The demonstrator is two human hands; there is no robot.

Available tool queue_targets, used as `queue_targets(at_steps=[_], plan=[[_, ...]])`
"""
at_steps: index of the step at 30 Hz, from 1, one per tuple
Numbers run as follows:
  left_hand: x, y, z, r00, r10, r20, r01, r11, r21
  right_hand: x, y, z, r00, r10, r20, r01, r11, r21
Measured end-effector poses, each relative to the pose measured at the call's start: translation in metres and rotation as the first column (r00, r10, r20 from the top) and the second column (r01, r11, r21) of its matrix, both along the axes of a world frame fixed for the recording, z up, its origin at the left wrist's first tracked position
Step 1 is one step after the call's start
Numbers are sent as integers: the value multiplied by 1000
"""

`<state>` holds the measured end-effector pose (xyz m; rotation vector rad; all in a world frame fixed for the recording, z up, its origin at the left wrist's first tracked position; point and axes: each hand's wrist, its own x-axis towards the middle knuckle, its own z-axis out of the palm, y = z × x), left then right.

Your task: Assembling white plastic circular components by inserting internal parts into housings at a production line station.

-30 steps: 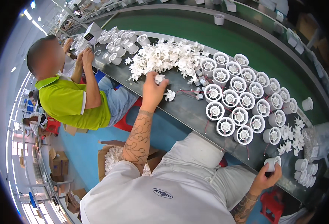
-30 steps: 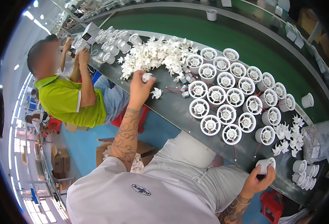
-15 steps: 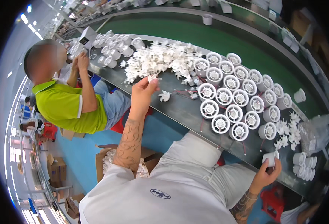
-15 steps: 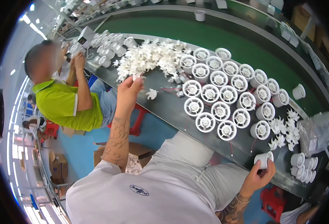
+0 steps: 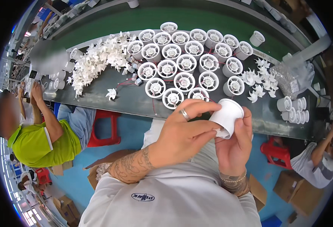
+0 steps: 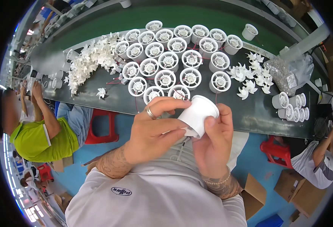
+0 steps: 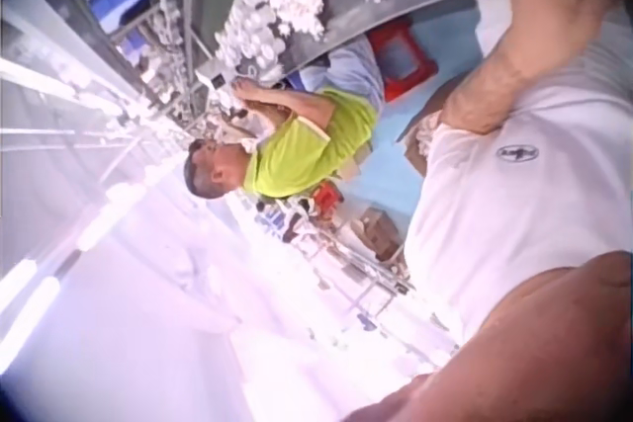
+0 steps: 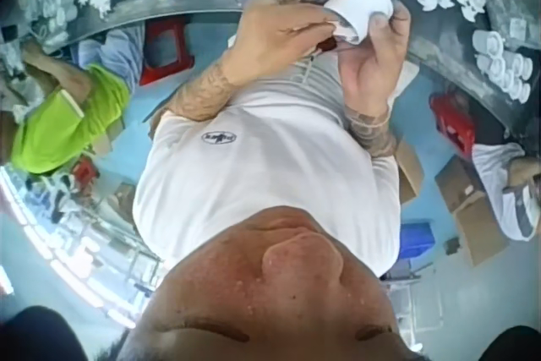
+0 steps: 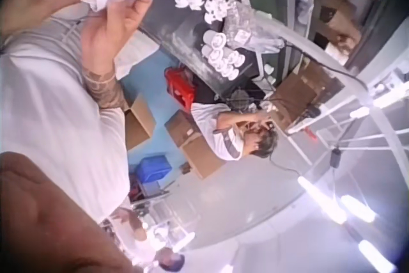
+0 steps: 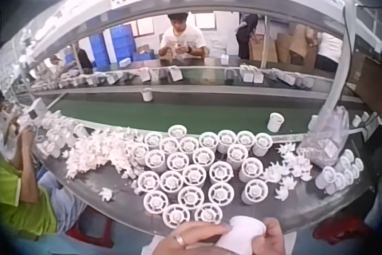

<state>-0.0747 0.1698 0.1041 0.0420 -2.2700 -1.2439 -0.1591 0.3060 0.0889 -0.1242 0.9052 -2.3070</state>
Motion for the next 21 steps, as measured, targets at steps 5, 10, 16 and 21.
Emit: queue_targets(at_steps=[5, 10, 16, 21], plan=[[2, 9, 3, 998, 67, 5, -66, 986, -154, 0, 7, -5, 999, 22, 29, -23, 1000, 16], [3, 16, -5, 991, 107, -84, -116, 987, -108, 4, 9, -8, 1000, 24, 18, -24, 1000, 0], [8, 17, -6, 980, 126, -157, -126, 992, 6, 9, 7, -1, 998, 54, 26, -53, 998, -38], [13, 17, -5, 979, 114, -168, -111, 994, 23, 11, 10, -4, 998, 53, -36, -55, 998, -37]])
